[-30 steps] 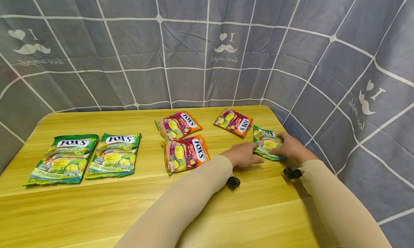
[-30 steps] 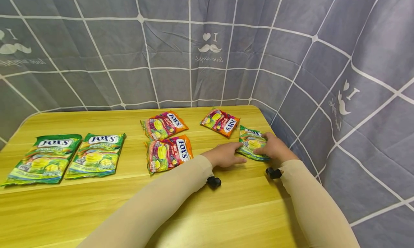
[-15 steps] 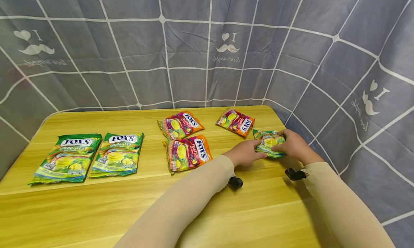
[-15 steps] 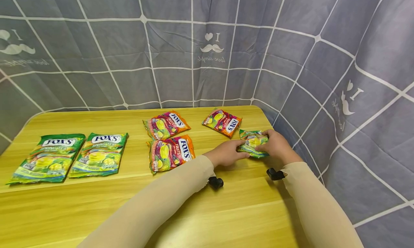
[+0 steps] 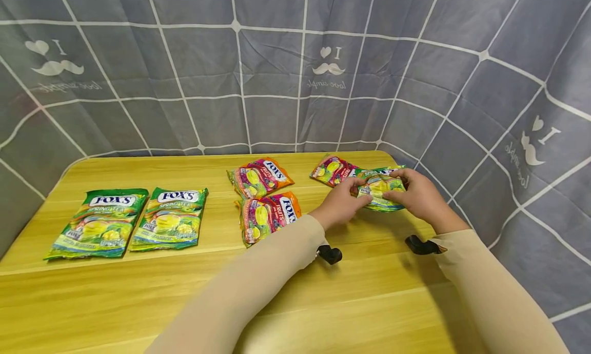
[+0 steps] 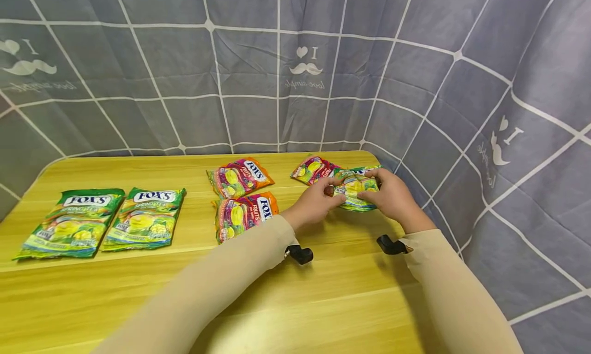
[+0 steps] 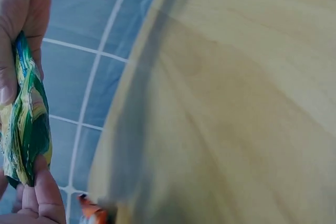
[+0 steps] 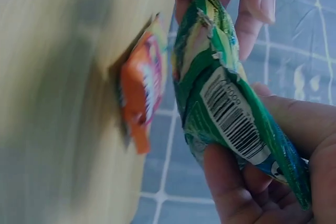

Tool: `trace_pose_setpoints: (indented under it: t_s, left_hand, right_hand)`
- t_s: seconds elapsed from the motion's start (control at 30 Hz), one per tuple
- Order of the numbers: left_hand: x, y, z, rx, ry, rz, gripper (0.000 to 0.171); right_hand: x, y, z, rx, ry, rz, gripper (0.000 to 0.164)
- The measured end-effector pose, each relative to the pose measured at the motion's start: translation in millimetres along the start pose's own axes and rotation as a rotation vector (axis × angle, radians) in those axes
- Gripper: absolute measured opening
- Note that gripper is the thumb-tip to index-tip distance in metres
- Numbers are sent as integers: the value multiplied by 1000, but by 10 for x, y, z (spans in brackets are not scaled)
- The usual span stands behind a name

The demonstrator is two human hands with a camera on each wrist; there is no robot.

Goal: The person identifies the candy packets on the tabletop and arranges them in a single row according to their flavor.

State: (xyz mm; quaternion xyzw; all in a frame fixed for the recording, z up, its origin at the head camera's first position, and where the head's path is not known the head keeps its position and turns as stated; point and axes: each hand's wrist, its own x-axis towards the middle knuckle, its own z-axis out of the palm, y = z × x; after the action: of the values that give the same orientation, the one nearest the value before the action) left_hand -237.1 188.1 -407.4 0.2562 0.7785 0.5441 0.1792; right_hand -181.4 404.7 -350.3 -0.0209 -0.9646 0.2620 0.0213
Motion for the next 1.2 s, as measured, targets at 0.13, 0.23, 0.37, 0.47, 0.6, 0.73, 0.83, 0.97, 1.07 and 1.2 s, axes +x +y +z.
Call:
trace_pose_setpoints:
  t_s: [0.13, 0.23, 0.37, 0.47, 0.6, 0.73, 0.83, 0.97, 1.07, 1.2]
  left_hand:
    - [-62, 48, -217, -29, 7, -34, 66]
    - [-119, 78, -384, -41, 9, -42, 74]
    - [-223, 85, -622, -19, 41, -28, 80]
    - [-338, 63, -831, 27, 65, -16, 83]
    - [-540, 0, -1140, 104, 89, 5, 85]
    - [-781, -86, -1448, 180, 135, 18, 85]
    - [-968, -166, -1667, 221, 168, 7, 86]
    - [-1221, -303, -1952, 247, 192, -25, 86]
    - [-1410, -420, -2151, 277, 214, -64, 85]
    - [-1619, -569, -2358, 329, 235, -140, 84]
  right_hand:
    - [5, -204, 50, 38, 9, -41, 58]
    - [18, -335, 108, 56, 28, -88, 55]
    - [48, -500, 205, 93, 49, -156, 51]
    - [83, -628, 288, 139, 32, -195, 52]
    - [169, -827, 443, 249, -36, -222, 65]
    - [265, -1088, 652, 372, -126, -227, 83]
    - [323, -1320, 834, 427, -182, -216, 90]
    - [381, -1640, 1102, 439, -217, -221, 93]
    - [415, -1870, 1311, 435, -242, -241, 93]
    - [455, -2118, 1585, 415, -296, -241, 92]
